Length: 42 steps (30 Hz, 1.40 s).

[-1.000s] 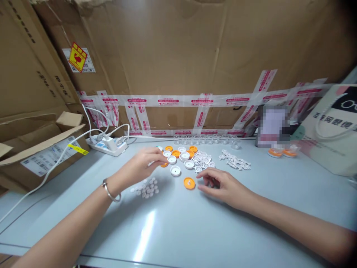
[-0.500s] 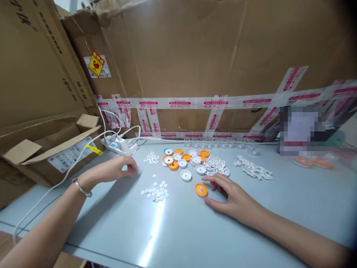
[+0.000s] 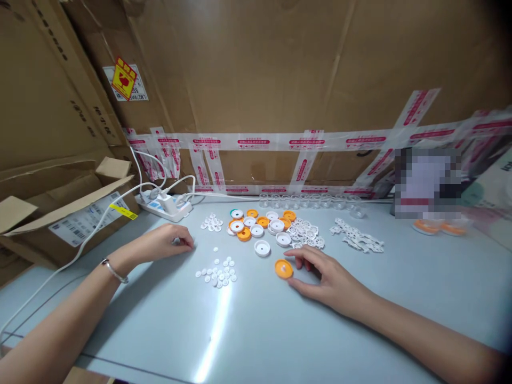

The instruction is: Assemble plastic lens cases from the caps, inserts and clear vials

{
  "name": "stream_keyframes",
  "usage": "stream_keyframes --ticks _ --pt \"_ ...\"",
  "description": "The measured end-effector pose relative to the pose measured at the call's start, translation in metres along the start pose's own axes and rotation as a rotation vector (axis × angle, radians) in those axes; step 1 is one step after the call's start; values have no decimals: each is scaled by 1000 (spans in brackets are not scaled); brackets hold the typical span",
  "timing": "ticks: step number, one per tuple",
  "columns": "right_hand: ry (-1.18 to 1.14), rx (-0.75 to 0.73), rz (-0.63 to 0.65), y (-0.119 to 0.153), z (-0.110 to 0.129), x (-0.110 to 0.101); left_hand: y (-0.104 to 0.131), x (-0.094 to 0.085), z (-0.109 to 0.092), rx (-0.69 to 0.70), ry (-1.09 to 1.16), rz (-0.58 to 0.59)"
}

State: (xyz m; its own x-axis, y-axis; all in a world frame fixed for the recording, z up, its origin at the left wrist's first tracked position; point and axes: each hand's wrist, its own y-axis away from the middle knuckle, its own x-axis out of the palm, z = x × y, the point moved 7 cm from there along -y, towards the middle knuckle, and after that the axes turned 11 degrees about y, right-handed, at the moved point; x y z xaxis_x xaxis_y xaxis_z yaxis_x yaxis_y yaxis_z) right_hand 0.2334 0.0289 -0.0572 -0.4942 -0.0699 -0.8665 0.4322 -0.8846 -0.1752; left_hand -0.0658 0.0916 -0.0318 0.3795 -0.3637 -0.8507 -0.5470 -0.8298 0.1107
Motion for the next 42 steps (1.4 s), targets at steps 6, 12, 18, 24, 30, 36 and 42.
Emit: stream_keyframes --ticks 6,12,18,24,30,36,42 --pt "27 -15 -9 -2 4 -1 2 -5 -10 47 -108 -73" --pt "11 -14 -17 -3 9 -3 5 -5 -78 349 -115 -220" --pt "25 -60 -48 -2 12 -3 -18 44 -160 577 12 -172" --pt "37 -107 -51 0 15 -4 -41 77 -175 612 80 -164" --pt "22 -118 -69 2 15 -4 -46 82 -161 523 162 -230" --pt "15 -113 -58 3 13 -3 -44 86 -159 508 175 -281" --pt "6 -129 -60 3 16 -4 -39 84 -156 498 165 -290"
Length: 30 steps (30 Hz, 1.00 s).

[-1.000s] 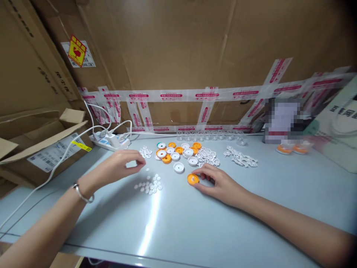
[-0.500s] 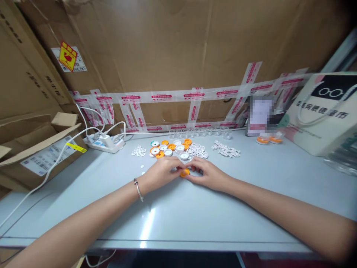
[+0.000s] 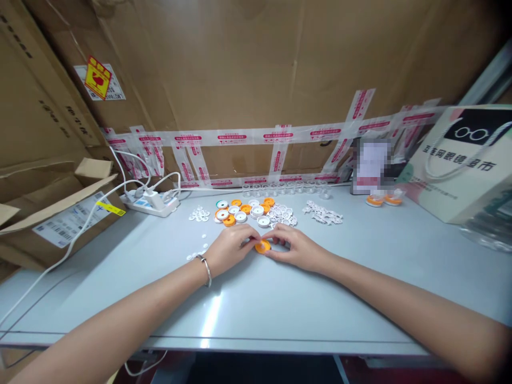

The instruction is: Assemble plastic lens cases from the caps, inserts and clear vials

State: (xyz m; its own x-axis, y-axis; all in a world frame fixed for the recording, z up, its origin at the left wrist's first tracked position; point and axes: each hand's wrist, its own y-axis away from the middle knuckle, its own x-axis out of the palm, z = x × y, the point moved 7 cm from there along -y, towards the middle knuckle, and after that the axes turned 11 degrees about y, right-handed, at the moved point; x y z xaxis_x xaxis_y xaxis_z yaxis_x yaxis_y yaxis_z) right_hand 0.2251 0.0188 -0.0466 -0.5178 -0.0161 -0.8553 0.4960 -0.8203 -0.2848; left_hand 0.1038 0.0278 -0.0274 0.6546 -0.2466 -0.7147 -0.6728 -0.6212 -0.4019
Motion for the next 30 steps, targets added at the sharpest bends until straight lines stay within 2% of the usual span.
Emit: stream_keyframes --ticks 6,12,20,30 --pt "13 -4 20 0 0 2 0 5 -5 66 -27 54" --pt "20 -22 4 -1 -1 2 2 7 -5 147 -107 25" --pt "5 -15 -6 0 -1 2 4 11 -8 253 -197 72" --pt "37 -3 8 -2 -3 4 2 10 -6 276 -197 66"
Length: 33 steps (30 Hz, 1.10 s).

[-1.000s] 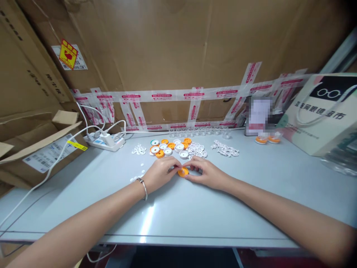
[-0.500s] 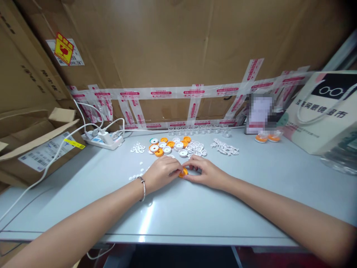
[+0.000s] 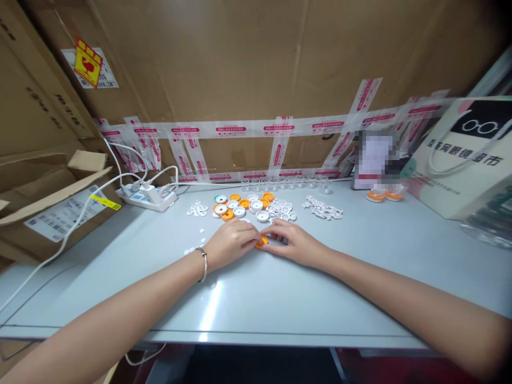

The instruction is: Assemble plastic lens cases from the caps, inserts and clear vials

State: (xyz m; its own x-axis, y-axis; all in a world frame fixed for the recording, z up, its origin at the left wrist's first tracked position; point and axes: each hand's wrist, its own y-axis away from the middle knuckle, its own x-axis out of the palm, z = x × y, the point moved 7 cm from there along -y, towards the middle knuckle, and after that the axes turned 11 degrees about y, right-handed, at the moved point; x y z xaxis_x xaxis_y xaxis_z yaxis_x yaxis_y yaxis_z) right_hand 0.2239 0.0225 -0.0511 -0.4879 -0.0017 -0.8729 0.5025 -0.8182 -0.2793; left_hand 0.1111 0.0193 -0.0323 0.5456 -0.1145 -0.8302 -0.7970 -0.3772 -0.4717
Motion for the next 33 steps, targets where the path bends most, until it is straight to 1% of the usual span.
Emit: stream_keyframes --ticks 5,8,10,13,14,15,16,19,22,25,27,30,33 --pt "-4 1 2 -1 2 -1 1 1 3 -10 25 22" --pt "-12 3 5 0 1 0 2 -1 3 -16 56 46" --pt "-15 6 12 0 0 1 1 -7 1 -13 78 33" --pt "-11 -1 13 0 -1 0 0 -24 -1 -29 105 -53" --pt "-7 -6 13 0 0 0 0 -28 -1 -48 107 -66" --pt "-4 -10 10 0 0 0 1 -30 -2 -66 101 -48" --pt "-1 -15 6 1 0 -1 2 -29 -3 -80 89 -9" --pt "-7 -27 -5 1 1 -2 7 -19 -8 -96 35 154" --pt "-6 -68 -31 2 3 -2 12 -10 -11 -110 -13 231" --pt "21 -136 -63 1 7 -1 15 -7 -11 -120 8 241" --pt "30 -163 -82 1 8 1 16 -8 -10 -123 43 223" --pt "0 -146 -116 1 8 0 16 -11 -5 -134 74 175" --pt "-47 -123 -120 2 10 -3 17 -13 -2 -143 96 142"
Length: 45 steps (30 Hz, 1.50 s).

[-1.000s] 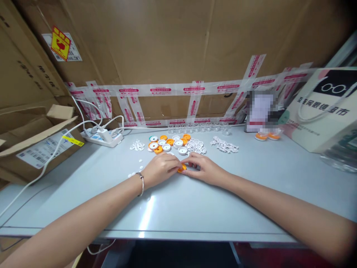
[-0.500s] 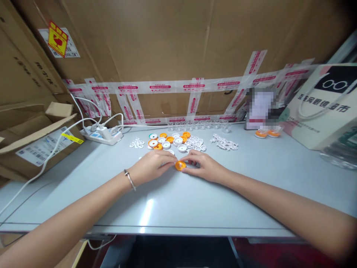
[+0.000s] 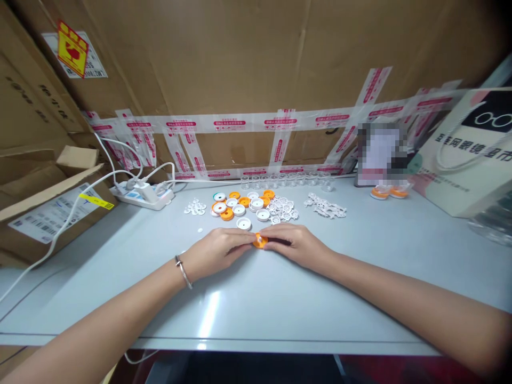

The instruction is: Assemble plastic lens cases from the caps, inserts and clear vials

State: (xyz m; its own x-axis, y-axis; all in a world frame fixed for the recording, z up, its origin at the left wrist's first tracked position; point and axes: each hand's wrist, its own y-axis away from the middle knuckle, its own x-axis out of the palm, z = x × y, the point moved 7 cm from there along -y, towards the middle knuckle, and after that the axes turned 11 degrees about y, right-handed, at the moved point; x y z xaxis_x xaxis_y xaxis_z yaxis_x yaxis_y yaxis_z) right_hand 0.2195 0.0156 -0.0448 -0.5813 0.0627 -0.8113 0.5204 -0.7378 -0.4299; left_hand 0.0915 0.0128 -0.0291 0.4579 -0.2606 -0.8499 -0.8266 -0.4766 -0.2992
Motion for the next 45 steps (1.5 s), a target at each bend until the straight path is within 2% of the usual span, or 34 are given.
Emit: stream_keyframes --ticks 6,20,32,41,43,45 --pt "-3 44 7 0 3 -4 -1 2 2 -17 15 13" --pt "18 -48 -31 2 6 -3 -1 6 2 -29 0 45" --pt "126 -111 -30 2 9 0 0 8 2 -35 -35 57" --pt "142 -103 -6 2 10 2 1 13 -3 -27 -74 87" --pt "120 -84 5 1 8 2 -1 10 -4 -27 -42 77" --pt "96 -64 17 1 7 1 -1 -3 -4 -18 -7 13"
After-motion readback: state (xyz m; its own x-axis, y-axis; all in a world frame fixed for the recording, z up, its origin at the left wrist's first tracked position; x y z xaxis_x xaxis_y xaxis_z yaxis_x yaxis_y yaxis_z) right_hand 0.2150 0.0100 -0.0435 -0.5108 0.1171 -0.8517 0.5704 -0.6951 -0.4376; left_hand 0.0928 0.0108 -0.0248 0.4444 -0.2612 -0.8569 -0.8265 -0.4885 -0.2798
